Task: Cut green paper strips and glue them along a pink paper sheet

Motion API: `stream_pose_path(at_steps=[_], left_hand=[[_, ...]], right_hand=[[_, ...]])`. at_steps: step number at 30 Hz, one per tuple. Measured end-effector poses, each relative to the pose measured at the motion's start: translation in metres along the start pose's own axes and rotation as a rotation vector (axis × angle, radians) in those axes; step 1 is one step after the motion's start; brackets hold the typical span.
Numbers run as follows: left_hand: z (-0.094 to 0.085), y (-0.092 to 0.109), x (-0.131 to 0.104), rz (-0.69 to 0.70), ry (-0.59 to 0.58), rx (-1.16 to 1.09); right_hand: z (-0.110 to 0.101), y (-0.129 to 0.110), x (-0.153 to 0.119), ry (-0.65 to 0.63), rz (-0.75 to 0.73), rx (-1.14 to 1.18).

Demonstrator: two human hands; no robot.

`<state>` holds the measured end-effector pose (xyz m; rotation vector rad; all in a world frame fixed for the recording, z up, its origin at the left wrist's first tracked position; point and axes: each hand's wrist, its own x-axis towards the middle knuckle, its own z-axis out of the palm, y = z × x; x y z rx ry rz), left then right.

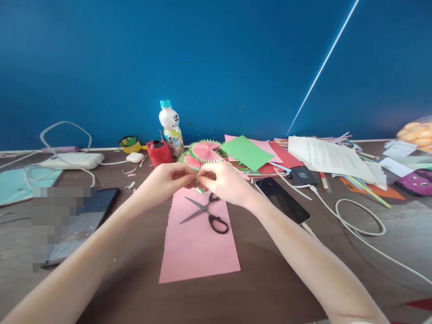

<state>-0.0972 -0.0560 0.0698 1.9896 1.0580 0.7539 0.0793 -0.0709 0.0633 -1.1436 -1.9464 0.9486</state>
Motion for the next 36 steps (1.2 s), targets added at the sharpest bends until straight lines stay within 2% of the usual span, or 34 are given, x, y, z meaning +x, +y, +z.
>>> stream_pose_path(at_steps=[8, 11, 13, 16, 19, 22, 26, 28, 31, 33, 34, 36], left_hand=[[0.004, 0.003, 0.000, 0.011, 0.093, 0.108], [-0.001, -0.003, 0.002, -0.012, 0.193, 0.162], [-0.010, -0.013, 0.005, -0.045, 0.292, 0.223], [-0.030, -0.032, 0.006, -0.188, 0.468, 0.326], [-0.048, -0.048, 0.005, -0.392, 0.546, 0.550], [-0.055, -0.055, 0.003, -0.450, 0.540, 0.727], [-0.048, -0.053, 0.003, -0.460, 0.500, 0.889], [-0.043, -0.049, 0.003, -0.429, 0.495, 0.922], [-0.037, -0.043, 0.004, -0.312, 0.533, 0.940], [-0.033, -0.037, 0.006, -0.214, 0.538, 0.901], [-0.031, -0.034, 0.006, -0.167, 0.505, 0.835], [-0.025, -0.026, 0.007, -0.075, 0.346, 0.578]], right_hand=[[-0.001, -0.001, 0.000, -0.015, 0.001, 0.037], [-0.004, 0.000, 0.001, 0.013, -0.001, 0.017], [-0.008, 0.002, 0.002, 0.046, -0.005, 0.021], [-0.016, 0.006, 0.005, 0.114, 0.001, 0.070], [-0.024, 0.012, 0.008, 0.231, -0.020, 0.124], [-0.031, 0.014, 0.009, 0.308, -0.042, 0.228], [-0.034, 0.012, 0.009, 0.234, -0.045, 0.355], [-0.033, 0.009, 0.009, 0.194, -0.026, 0.381], [-0.031, 0.007, 0.008, 0.161, 0.002, 0.394], [-0.031, 0.007, 0.008, 0.143, -0.010, 0.411], [-0.030, 0.008, 0.008, 0.134, -0.027, 0.427], [-0.030, 0.009, 0.007, 0.118, -0.060, 0.465]])
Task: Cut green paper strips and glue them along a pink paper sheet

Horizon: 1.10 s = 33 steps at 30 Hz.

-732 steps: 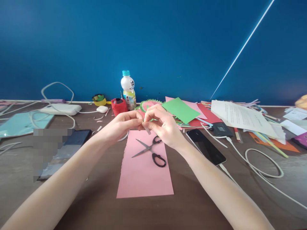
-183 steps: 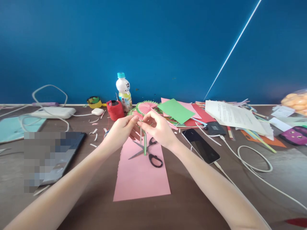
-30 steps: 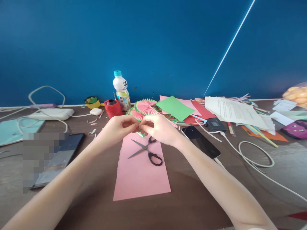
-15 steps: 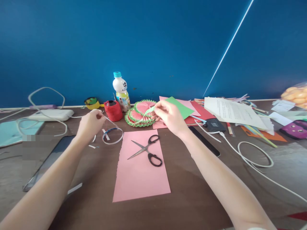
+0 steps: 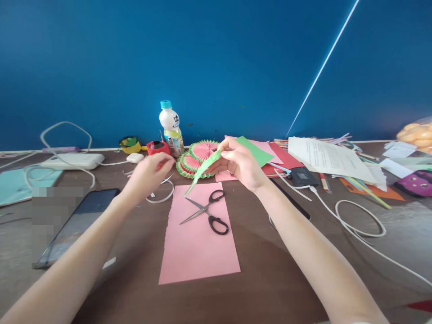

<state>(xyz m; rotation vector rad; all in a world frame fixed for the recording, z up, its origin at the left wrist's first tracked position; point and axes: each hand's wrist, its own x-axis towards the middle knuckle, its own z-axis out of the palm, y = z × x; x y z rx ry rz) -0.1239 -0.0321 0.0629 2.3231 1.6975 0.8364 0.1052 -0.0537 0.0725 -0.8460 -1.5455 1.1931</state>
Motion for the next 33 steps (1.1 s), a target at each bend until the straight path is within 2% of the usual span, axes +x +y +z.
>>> stream_pose_path(at_steps=[3, 6, 10, 16, 18, 21, 23, 26, 31, 33], left_hand=[[0.001, 0.015, -0.004, 0.089, -0.329, -0.482], [0.001, 0.024, -0.009, 0.131, -0.519, -0.664], [-0.002, 0.027, -0.011, 0.104, -0.547, -0.698], [-0.007, 0.029, -0.012, 0.077, -0.545, -0.753], [-0.007, 0.030, -0.012, 0.059, -0.543, -0.752], [-0.006, 0.029, -0.012, 0.059, -0.529, -0.690], [-0.005, 0.028, -0.012, 0.072, -0.522, -0.635], [-0.005, 0.029, -0.012, 0.085, -0.509, -0.571], [-0.007, 0.031, -0.013, 0.108, -0.478, -0.500], [-0.007, 0.032, -0.013, 0.114, -0.477, -0.489]], right_hand=[[-0.001, 0.002, 0.001, -0.004, -0.007, 0.035], [-0.002, 0.003, 0.002, 0.008, -0.019, 0.075], [-0.003, 0.005, 0.005, 0.050, -0.028, 0.099], [-0.006, 0.014, 0.008, 0.131, -0.004, -0.019], [-0.006, 0.017, 0.008, 0.227, -0.076, -0.128], [-0.004, 0.015, 0.006, 0.387, -0.260, -0.386], [-0.001, 0.009, 0.002, 0.404, -0.356, -0.519], [0.005, -0.002, -0.003, 0.301, -0.355, -0.571], [0.010, -0.007, -0.008, -0.074, -0.064, -0.598], [0.012, -0.005, -0.008, -0.170, 0.006, -0.612]])
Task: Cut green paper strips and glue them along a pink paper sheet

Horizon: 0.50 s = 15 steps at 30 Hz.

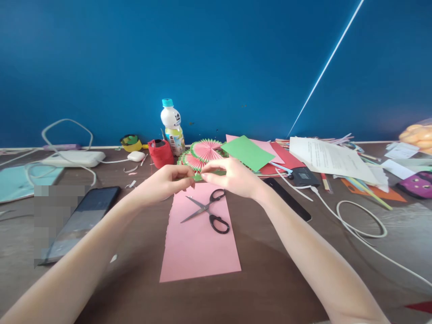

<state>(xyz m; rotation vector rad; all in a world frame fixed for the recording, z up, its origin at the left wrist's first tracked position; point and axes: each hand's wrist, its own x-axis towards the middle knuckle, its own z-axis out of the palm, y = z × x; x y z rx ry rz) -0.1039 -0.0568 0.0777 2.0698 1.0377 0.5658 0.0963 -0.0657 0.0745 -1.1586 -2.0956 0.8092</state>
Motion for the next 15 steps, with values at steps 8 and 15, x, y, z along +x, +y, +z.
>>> stream_pose_path(at_steps=[8, 15], left_hand=[[0.0026, -0.0012, 0.0019, -0.027, -0.028, -0.007], [0.0062, -0.0050, 0.0004, 0.001, 0.010, 0.119]], right_hand=[[0.0045, -0.0032, -0.0001, -0.132, 0.044, 0.090], [0.0041, -0.0012, 0.0010, -0.233, 0.017, 0.142]])
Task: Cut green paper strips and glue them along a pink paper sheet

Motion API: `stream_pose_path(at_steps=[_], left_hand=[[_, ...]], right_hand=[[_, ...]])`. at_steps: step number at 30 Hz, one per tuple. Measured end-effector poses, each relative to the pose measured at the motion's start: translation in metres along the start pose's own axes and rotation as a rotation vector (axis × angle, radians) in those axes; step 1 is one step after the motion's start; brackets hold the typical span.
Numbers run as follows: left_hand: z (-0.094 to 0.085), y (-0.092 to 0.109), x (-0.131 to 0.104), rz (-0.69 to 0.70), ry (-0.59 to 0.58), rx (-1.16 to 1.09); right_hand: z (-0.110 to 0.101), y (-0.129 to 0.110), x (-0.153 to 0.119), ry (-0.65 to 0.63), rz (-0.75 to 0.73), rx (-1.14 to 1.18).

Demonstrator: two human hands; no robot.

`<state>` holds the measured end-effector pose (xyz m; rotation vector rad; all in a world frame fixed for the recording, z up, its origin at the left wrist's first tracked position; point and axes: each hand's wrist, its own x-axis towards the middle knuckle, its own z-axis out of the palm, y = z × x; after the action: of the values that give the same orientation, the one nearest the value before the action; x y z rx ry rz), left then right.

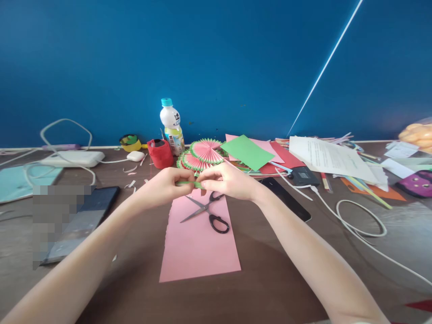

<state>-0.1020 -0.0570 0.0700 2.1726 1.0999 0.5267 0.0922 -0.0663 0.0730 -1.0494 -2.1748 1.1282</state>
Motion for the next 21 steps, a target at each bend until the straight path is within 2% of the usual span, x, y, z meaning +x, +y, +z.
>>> stream_pose_path(at_steps=[9, 16, 21], left_hand=[[0.004, -0.001, 0.002, 0.065, -0.031, 0.184], [0.003, -0.004, 0.001, 0.058, -0.049, 0.160], [-0.011, -0.002, -0.001, 0.046, -0.081, 0.053]], right_hand=[[0.001, -0.004, 0.001, -0.038, 0.062, -0.155], [0.003, 0.000, 0.002, -0.034, 0.043, -0.084], [0.003, 0.004, 0.002, -0.008, 0.052, 0.022]])
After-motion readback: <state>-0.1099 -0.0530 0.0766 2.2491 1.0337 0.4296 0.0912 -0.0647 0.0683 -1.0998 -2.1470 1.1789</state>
